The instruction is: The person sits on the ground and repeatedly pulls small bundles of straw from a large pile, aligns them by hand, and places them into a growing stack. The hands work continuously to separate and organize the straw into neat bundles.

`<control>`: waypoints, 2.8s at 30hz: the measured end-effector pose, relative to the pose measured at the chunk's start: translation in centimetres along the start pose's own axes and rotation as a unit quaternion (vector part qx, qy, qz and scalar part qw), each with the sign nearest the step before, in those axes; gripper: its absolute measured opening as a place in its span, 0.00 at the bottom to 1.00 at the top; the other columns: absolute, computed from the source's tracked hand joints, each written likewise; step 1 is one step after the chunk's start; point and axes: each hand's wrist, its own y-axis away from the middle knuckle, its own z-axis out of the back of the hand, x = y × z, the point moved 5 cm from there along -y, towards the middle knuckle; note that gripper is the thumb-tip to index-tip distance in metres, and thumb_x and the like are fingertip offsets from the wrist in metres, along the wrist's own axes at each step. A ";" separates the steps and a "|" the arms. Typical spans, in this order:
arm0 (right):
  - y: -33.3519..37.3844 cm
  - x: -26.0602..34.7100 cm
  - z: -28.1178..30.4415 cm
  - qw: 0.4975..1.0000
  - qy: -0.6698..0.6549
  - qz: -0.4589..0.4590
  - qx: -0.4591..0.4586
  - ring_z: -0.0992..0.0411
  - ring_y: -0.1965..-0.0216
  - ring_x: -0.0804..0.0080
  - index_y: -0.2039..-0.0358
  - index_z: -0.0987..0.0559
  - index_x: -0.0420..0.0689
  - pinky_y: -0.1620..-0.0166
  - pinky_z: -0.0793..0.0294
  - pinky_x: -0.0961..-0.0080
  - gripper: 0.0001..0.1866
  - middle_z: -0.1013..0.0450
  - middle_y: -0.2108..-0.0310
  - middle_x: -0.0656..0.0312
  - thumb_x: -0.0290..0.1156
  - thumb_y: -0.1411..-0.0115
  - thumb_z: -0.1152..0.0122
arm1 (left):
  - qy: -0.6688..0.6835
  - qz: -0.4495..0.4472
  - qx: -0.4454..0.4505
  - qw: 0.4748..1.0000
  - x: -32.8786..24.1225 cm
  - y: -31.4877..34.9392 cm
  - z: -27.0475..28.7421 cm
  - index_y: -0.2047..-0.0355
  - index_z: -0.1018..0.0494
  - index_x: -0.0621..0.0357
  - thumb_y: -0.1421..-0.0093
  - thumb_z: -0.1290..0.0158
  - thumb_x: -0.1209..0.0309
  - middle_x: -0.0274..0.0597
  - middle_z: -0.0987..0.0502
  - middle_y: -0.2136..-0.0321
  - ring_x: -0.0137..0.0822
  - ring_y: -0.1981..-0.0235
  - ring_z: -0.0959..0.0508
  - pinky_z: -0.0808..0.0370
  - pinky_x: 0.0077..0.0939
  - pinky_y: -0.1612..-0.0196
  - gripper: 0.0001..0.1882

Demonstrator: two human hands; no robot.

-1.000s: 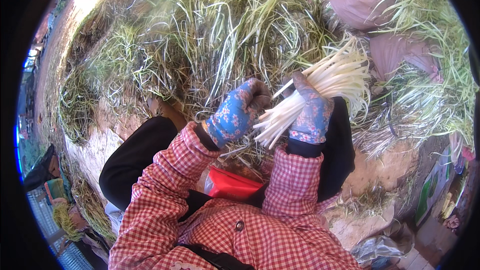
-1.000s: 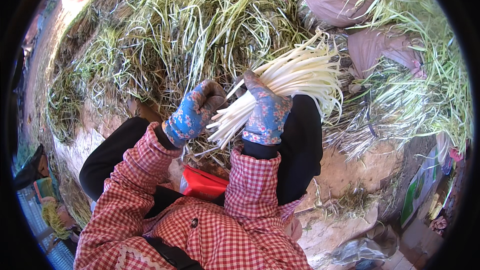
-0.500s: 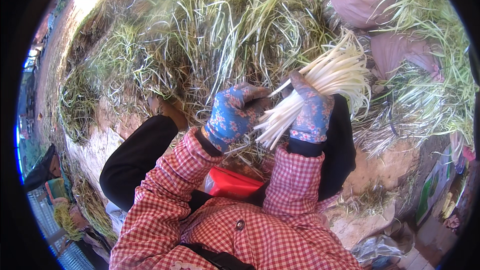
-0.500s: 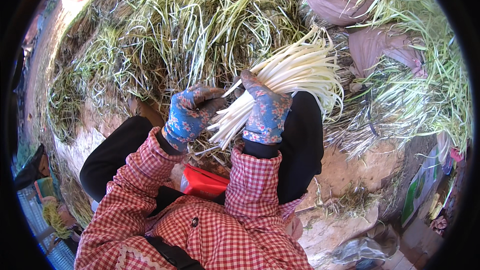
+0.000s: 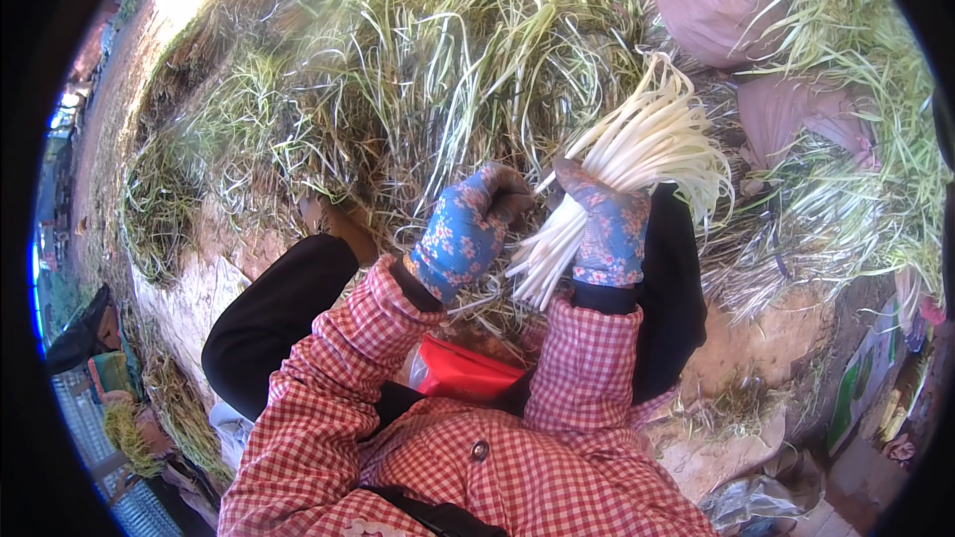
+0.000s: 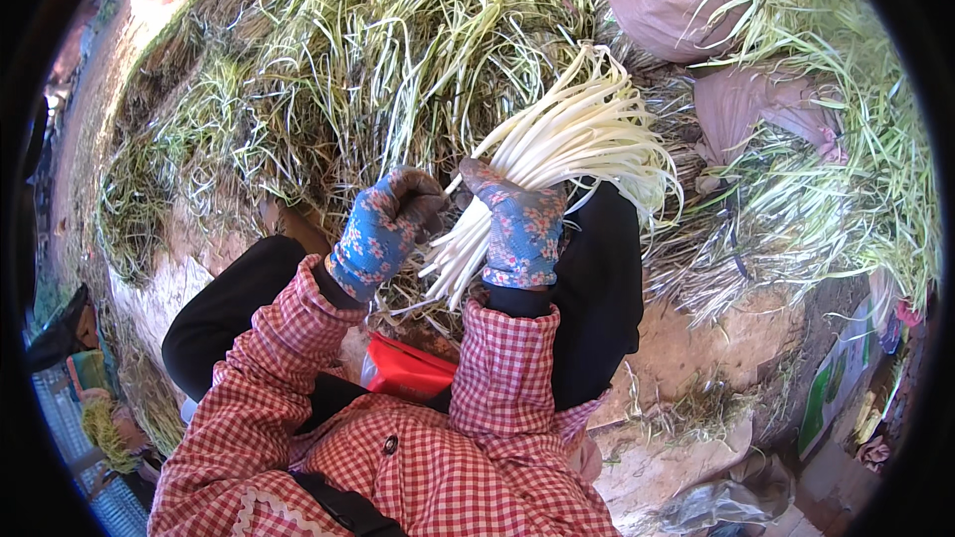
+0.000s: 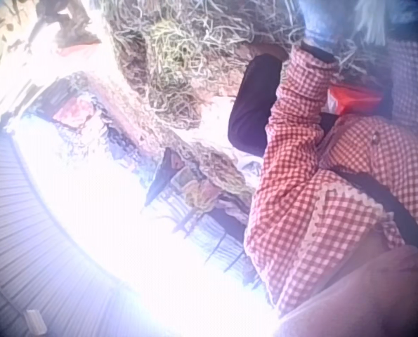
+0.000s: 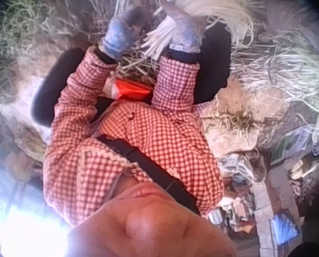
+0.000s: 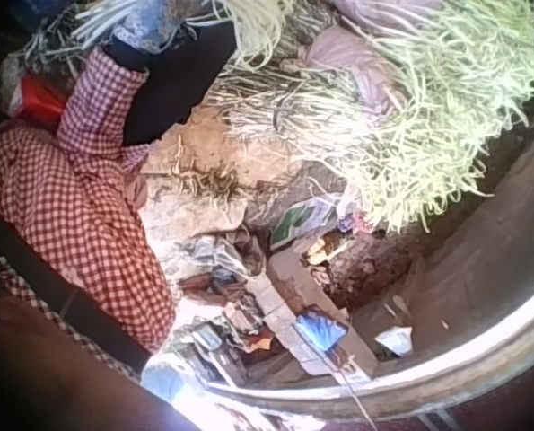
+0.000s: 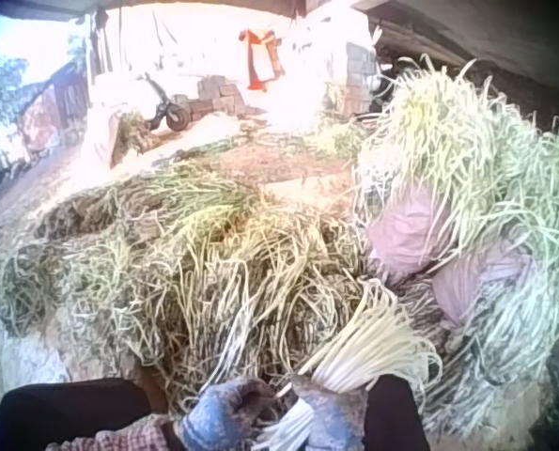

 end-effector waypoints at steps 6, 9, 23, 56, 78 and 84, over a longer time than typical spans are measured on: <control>0.0 0.3 -0.1 0.998 0.007 0.057 0.025 0.27 0.71 0.75 0.63 0.26 0.33 0.66 0.26 0.79 0.20 0.25 0.70 0.58 0.19 0.58 0.30 | -0.029 -0.106 0.036 0.993 -1.0 -0.2 -0.2 0.68 0.33 0.62 0.42 0.52 0.82 0.39 0.30 0.65 0.27 0.66 0.31 0.32 0.22 0.61 0.03; 0.0 0.5 -0.1 0.997 0.001 0.076 0.006 0.27 0.73 0.75 0.62 0.26 0.33 0.68 0.26 0.79 0.20 0.26 0.71 0.59 0.19 0.58 0.30 | -0.173 -0.222 -0.029 0.959 -1.9 0.3 0.2 0.67 0.33 0.62 0.42 0.53 0.82 0.38 0.31 0.68 0.27 0.66 0.32 0.32 0.22 0.61 0.04; 0.4 -0.2 -1.1 0.992 0.097 0.066 0.037 0.29 0.76 0.79 0.68 0.22 0.35 0.72 0.30 0.83 0.15 0.25 0.74 0.61 0.24 0.57 0.29 | 0.215 0.051 -0.089 0.971 0.2 -0.3 0.5 0.61 0.34 0.61 0.38 0.55 0.78 0.34 0.29 0.75 0.23 0.76 0.29 0.30 0.17 0.73 0.05; -0.8 -4.0 -2.4 0.985 0.162 -0.018 0.047 0.25 0.69 0.69 0.62 0.25 0.32 0.64 0.26 0.76 0.22 0.24 0.68 0.55 0.25 0.58 0.29 | 0.304 -0.028 -0.079 0.949 -2.9 -0.4 3.6 0.58 0.29 0.63 0.41 0.48 0.76 0.39 0.23 0.70 0.33 0.73 0.22 0.24 0.25 0.68 0.11; -1.6 -5.0 -2.5 0.987 -0.158 0.014 0.037 0.27 0.80 0.69 0.70 0.24 0.33 0.75 0.25 0.78 0.11 0.25 0.75 0.54 0.17 0.54 0.33 | -0.633 -0.147 -0.236 0.722 -12.7 1.1 21.3 0.63 0.23 0.56 0.51 0.40 0.75 0.47 0.23 0.60 0.39 0.58 0.24 0.28 0.29 0.53 0.13; -0.4 -3.2 -2.5 0.988 -0.153 0.027 0.014 0.27 0.79 0.69 0.67 0.26 0.34 0.76 0.25 0.78 0.11 0.26 0.75 0.56 0.19 0.51 0.36 | 0.038 0.006 -0.023 0.999 -1.1 1.0 6.8 0.58 0.25 0.61 0.42 0.45 0.74 0.37 0.22 0.64 0.26 0.63 0.24 0.27 0.19 0.57 0.11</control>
